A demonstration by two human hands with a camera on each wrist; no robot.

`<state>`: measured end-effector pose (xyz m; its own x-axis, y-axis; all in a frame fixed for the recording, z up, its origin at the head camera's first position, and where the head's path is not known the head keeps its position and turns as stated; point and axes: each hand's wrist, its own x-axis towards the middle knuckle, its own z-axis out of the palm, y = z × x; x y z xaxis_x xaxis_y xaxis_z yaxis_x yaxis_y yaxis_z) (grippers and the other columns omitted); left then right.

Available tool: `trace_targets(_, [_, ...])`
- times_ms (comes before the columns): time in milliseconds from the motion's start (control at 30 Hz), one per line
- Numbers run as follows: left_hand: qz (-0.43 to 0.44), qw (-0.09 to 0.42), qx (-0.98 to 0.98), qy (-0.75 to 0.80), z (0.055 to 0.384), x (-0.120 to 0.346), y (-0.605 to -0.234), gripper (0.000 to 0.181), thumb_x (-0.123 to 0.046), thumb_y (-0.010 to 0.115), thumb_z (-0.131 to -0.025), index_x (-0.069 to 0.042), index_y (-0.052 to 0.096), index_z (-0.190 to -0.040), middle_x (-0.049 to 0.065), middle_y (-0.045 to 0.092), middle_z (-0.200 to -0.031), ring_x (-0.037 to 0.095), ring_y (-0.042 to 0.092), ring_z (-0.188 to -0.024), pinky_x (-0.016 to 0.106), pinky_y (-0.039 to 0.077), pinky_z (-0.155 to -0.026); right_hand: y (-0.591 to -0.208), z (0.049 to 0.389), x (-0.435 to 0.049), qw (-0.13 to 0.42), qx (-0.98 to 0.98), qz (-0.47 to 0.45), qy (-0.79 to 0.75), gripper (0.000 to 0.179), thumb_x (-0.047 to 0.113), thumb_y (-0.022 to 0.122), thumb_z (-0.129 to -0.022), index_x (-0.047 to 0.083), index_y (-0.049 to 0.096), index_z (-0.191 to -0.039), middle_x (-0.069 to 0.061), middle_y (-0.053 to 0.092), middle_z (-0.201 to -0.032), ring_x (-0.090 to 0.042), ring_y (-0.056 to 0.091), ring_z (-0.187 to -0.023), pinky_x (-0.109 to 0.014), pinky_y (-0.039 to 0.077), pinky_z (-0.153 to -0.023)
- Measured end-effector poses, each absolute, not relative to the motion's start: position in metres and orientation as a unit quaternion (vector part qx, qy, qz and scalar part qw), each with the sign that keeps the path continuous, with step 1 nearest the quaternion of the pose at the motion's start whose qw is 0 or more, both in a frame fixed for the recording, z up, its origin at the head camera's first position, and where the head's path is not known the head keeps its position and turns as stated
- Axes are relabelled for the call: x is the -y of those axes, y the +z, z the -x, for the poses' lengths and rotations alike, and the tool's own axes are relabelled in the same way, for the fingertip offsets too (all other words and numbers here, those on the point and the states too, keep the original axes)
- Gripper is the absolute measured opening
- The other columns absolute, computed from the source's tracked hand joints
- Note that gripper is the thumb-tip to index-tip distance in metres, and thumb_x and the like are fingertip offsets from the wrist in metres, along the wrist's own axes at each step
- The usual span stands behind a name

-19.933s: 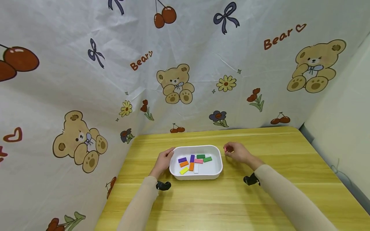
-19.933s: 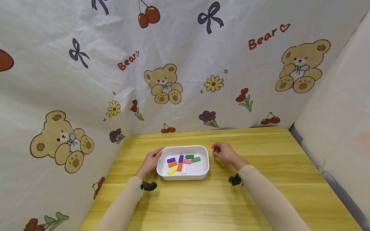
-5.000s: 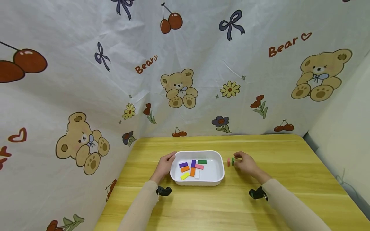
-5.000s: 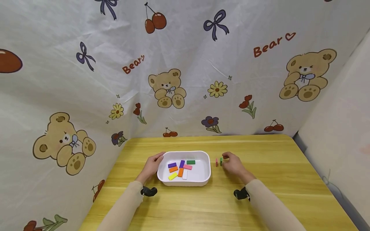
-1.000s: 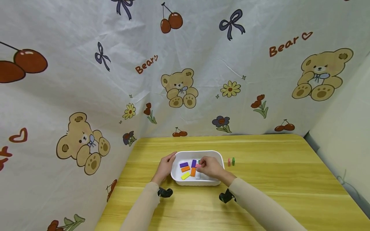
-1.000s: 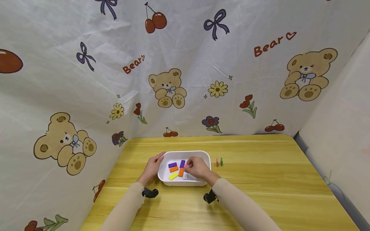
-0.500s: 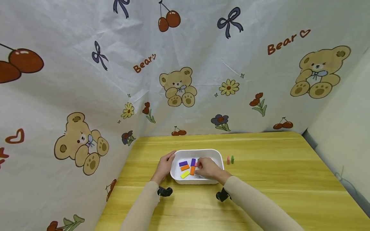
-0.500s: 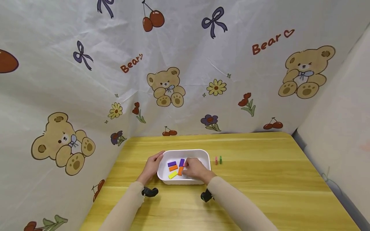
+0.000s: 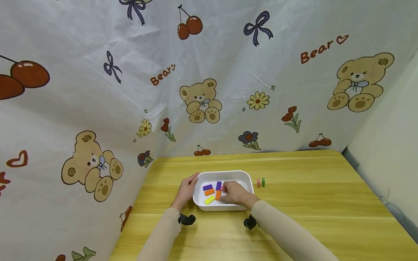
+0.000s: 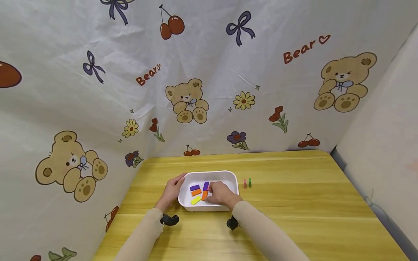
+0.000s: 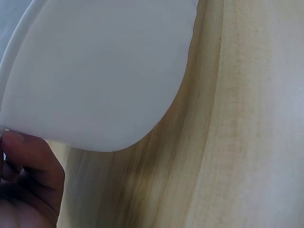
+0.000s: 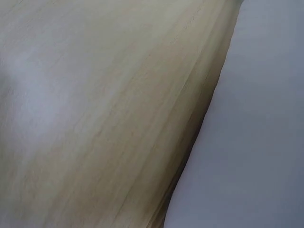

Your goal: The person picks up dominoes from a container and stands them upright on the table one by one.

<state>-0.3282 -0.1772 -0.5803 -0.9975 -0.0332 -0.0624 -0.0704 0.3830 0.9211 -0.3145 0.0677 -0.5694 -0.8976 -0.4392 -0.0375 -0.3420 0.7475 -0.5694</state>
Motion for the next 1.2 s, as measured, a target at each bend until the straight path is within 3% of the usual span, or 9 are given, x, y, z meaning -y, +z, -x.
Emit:
trace_targets(200, [0.033,0.012,-0.831,0.556,0.327,0.177,-0.581,0.041,-0.031,0.048,-0.111,-0.017,0.058,-0.148,0.006,0.05,-0.158,0.033,0.041,-0.15,0.051,0.039,-0.122,-0.573,0.315,-0.068,0.065,-0.932,0.227,-0.275,0.032,0.029,0.087,-0.08,0.008,0.064,-0.09,0.005,0.056,-0.076,-0.012,0.049,-0.069,-0.028,0.044,-0.064])
trace_targets(800, [0.032,0.019,-0.827,0.561,0.32,0.177,-0.579,0.041,-0.029,0.048,-0.111,-0.015,0.057,-0.149,0.006,0.049,-0.159,0.032,0.039,-0.151,0.051,0.038,-0.123,-0.57,0.307,-0.066,0.101,-0.926,0.219,-0.291,0.029,0.02,0.086,-0.083,0.004,0.069,-0.102,-0.007,0.069,-0.091,-0.016,0.054,-0.078,-0.037,0.053,-0.078])
trace_targets(1200, [0.038,0.016,-0.83,0.556,0.325,0.175,-0.578,0.04,-0.03,0.049,-0.111,-0.019,0.059,-0.148,0.006,0.05,-0.159,0.032,0.04,-0.151,0.051,0.038,-0.123,-0.561,0.311,-0.07,0.091,-0.925,0.252,-0.27,0.025,0.002,0.079,-0.073,0.002,0.073,-0.098,0.002,0.056,-0.074,-0.015,0.049,-0.072,-0.029,0.044,-0.066])
